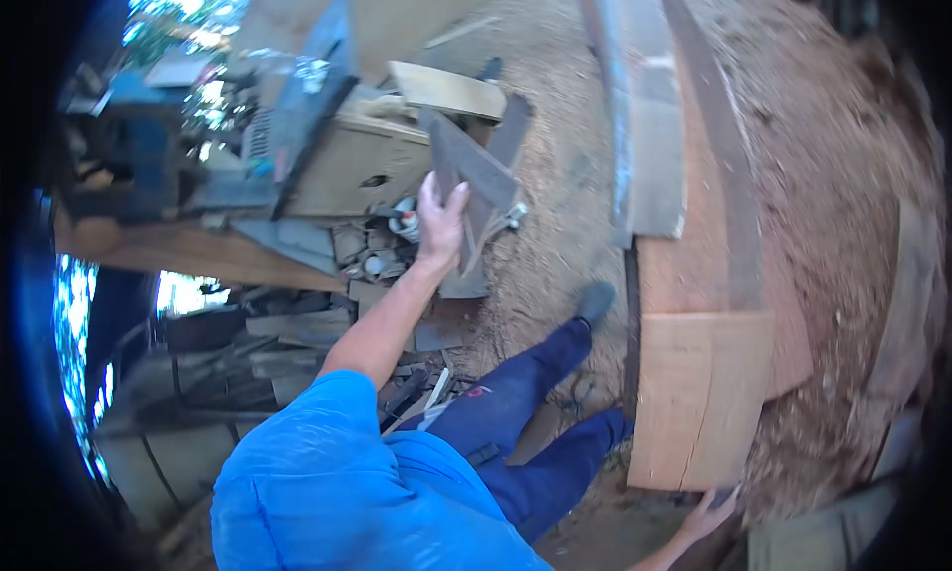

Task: The person measures a wooden plank with a tape measure, marks it using a pencil and a square ruler, and then cuts the plank using a circular saw before placing the pieces on a stack on the floor.

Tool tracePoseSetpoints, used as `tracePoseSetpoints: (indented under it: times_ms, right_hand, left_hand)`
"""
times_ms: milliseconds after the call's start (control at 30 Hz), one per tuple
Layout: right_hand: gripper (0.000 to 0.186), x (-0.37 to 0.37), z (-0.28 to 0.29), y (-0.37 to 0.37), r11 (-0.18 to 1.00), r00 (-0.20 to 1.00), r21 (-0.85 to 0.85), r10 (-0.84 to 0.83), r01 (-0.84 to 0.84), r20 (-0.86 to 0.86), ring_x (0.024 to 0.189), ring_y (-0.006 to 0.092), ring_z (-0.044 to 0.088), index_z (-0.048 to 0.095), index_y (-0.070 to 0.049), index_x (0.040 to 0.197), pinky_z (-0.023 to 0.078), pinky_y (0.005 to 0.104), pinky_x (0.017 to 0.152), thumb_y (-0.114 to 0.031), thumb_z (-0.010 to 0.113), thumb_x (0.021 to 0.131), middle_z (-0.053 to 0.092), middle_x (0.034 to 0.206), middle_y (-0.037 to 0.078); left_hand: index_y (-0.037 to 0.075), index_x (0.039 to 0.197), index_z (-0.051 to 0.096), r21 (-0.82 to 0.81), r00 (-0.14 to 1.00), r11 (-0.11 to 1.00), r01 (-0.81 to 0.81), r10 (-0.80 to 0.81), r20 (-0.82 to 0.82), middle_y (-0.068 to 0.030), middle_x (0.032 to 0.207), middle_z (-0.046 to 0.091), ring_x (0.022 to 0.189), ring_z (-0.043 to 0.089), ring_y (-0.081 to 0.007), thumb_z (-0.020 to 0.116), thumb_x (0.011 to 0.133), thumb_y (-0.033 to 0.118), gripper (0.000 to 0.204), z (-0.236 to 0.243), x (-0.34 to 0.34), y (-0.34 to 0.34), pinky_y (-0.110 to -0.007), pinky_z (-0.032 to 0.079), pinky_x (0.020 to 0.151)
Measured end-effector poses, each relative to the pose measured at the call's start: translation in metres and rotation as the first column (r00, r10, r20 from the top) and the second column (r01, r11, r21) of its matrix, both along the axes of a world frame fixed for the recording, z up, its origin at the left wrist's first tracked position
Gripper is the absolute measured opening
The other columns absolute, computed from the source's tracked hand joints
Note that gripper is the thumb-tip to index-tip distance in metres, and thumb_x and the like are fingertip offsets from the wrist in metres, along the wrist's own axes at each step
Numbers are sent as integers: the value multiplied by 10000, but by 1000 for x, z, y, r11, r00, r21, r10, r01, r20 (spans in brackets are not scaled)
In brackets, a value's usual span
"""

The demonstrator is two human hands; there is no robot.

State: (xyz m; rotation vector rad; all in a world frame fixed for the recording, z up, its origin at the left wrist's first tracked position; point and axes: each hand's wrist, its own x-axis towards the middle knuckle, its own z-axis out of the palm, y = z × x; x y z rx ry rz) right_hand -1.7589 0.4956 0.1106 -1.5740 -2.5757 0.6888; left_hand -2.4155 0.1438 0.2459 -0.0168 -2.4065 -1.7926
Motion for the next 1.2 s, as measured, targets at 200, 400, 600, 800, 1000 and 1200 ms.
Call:
tracePoseSetpoints:
  times_ms: [200,400,600,800,1000,1200]
  right_hand:
    - [284,7,43,-70,1000,999,13,12,-11,-34,758,349,650,728,29,1119,525,404,720,-147,701,898,722,879,209]
    - [223,-71,74,-59,981,979,-72,186,-180,88,755,359,638,742,17,1057,516,440,726,-126,702,890,723,884,218]
    - [258,-121,69,-29,952,957,114,272,-283,99,867,355,627,714,14,1098,521,436,789,-135,703,887,700,1031,234]
    - [535,-174,59,-45,952,954,-305,106,-17,280,1291,439,474,549,9,1359,387,473,1097,-263,666,913,487,1407,268]
    - [780,-222,57,-48,974,981,-212,118,-84,155,1338,378,460,490,-55,1449,361,477,1144,-203,829,762,517,1428,204]
    - [994,-161,38,40,939,945,-339,56,60,323,1376,369,448,400,-56,1497,362,433,1145,-476,845,714,470,1473,248]
  left_hand:
    - [-15,1392,443,-41,938,938,-345,346,26,-146,1182,637,1029,629,-206,632,961,152,499,147,-43,-181,-358,522,902]
    - [-59,1467,431,-591,929,719,-366,315,-193,-205,1384,561,1301,520,-253,726,867,240,732,202,-146,-296,-356,411,1078]
    - [64,1459,507,-678,981,722,-138,193,5,-246,1397,572,1293,558,-350,756,800,361,765,206,-224,-388,-395,439,1066]
    - [48,1454,505,-815,961,558,-157,275,3,-229,1396,580,1313,547,-334,716,824,410,756,202,-255,-440,-387,418,1085]
    - [30,1155,717,-966,980,169,-195,62,-187,-193,963,731,826,644,-262,606,973,356,390,230,-320,-492,-423,496,774]
    - [1,1191,632,-758,947,588,282,-299,121,-148,1102,673,1059,645,-287,545,1014,190,273,55,-38,-244,-414,505,909]
